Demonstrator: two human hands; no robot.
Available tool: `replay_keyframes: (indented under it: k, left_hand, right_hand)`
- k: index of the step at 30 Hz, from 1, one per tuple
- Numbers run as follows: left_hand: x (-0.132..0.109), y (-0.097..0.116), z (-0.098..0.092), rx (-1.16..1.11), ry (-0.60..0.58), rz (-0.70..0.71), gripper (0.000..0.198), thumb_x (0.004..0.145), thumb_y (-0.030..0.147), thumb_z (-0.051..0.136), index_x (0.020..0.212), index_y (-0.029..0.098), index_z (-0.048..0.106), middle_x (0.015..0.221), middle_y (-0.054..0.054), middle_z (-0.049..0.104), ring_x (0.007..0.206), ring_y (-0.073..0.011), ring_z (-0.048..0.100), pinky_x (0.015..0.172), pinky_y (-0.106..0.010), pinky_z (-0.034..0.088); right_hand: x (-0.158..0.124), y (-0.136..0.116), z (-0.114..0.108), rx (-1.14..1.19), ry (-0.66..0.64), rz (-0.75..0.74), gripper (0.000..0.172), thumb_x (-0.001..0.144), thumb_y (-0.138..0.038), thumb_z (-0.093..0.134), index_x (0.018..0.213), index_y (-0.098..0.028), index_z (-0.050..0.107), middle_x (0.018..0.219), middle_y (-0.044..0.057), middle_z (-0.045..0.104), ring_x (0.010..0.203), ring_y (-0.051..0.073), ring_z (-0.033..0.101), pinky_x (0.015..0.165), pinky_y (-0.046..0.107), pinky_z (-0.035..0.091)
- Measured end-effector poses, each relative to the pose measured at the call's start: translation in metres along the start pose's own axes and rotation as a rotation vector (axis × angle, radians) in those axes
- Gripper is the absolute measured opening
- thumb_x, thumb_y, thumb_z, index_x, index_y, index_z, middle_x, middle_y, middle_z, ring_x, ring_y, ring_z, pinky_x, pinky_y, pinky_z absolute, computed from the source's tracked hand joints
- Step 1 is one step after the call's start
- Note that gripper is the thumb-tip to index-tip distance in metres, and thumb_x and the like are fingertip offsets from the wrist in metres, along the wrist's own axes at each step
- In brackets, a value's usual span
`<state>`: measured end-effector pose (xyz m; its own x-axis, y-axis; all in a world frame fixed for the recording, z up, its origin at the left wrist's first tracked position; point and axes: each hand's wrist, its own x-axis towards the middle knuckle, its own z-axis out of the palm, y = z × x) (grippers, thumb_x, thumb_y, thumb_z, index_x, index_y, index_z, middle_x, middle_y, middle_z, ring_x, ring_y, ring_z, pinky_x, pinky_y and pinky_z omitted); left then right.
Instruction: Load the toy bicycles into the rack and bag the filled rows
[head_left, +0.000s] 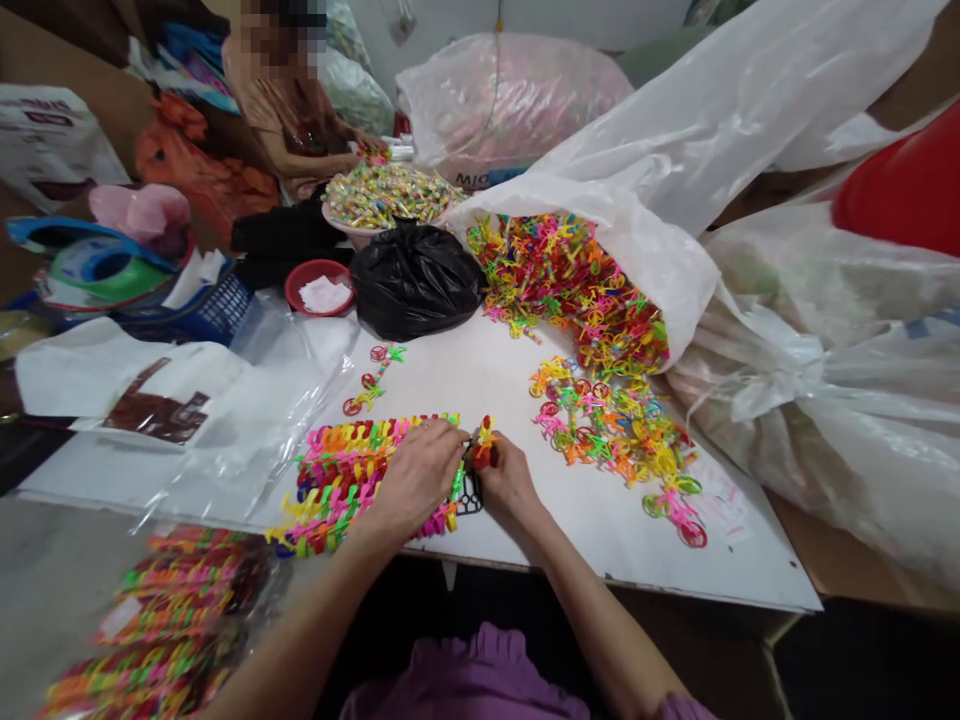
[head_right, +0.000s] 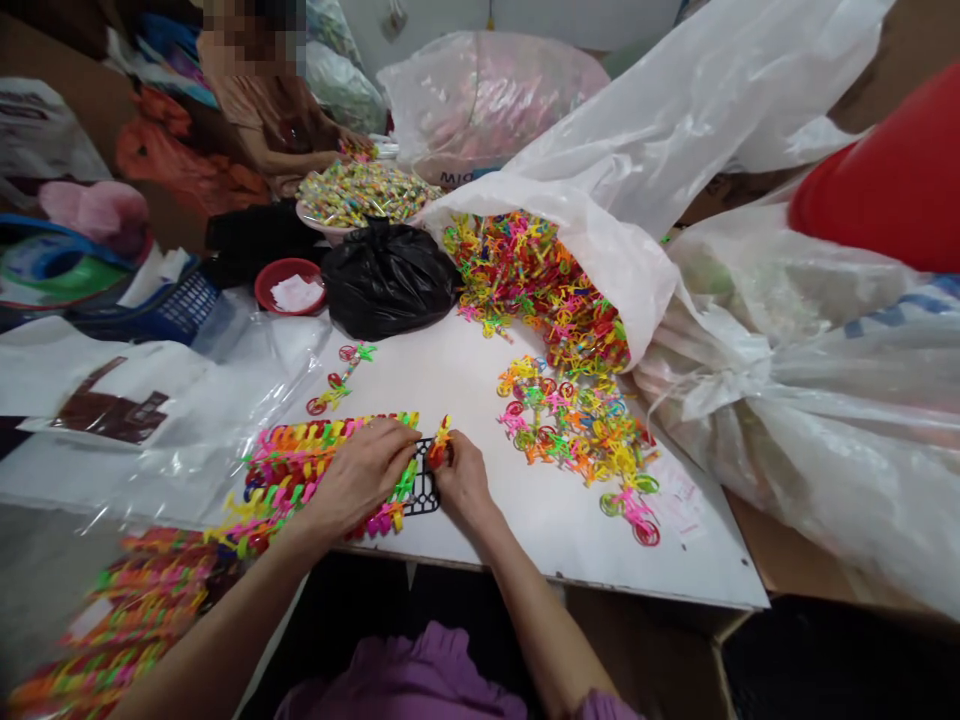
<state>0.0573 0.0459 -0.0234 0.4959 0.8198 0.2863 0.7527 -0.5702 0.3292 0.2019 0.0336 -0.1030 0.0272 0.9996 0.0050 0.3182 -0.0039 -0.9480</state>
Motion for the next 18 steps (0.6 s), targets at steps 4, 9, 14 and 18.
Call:
replay_keyframes:
  k: [4,9,14,18]
  left_hand:
    - [-0.003,0.000,0.009,-0.053,0.033,-0.017,0.018,0.085,0.016,0.045,0.095,0.017,0.060,0.088,-0.005,0.064,0.086,-0.0166,0.059,0.080,-0.032,0.048]
    - [-0.006,-0.004,0.011,-0.102,0.092,0.007,0.023,0.083,0.026,0.053,0.104,0.021,0.056,0.093,-0.005,0.064,0.087,-0.0190,0.061,0.076,-0.033,0.050]
    - [0.000,-0.011,0.019,0.007,0.165,0.066,0.016,0.085,0.017,0.044,0.084,0.022,0.060,0.077,-0.002,0.063,0.075,-0.0165,0.061,0.070,-0.029,0.051]
    - [-0.004,-0.016,0.037,0.078,0.262,0.083,0.024,0.083,0.009,0.041,0.077,0.023,0.060,0.075,-0.001,0.064,0.075,-0.0159,0.061,0.074,-0.030,0.051]
  right_hand:
    - [0.002,0.000,0.007,-0.066,0.015,-0.097,0.011,0.072,-0.017,0.045,0.080,-0.017,0.053,0.073,0.000,0.055,0.066,0.013,0.051,0.060,0.023,0.040]
    - [0.002,0.006,0.009,-0.313,-0.006,-0.346,0.019,0.076,-0.014,0.040,0.088,-0.021,0.052,0.083,0.004,0.055,0.077,0.017,0.052,0.069,0.027,0.044]
    - [0.012,0.017,0.026,-0.547,0.073,-0.370,0.015,0.075,-0.012,0.043,0.081,-0.023,0.052,0.075,0.003,0.055,0.068,0.017,0.053,0.059,0.025,0.043]
    - [0.021,0.034,0.035,-0.553,0.054,-0.433,0.016,0.073,-0.015,0.046,0.084,-0.025,0.054,0.079,0.005,0.058,0.071,0.019,0.056,0.060,0.027,0.046]
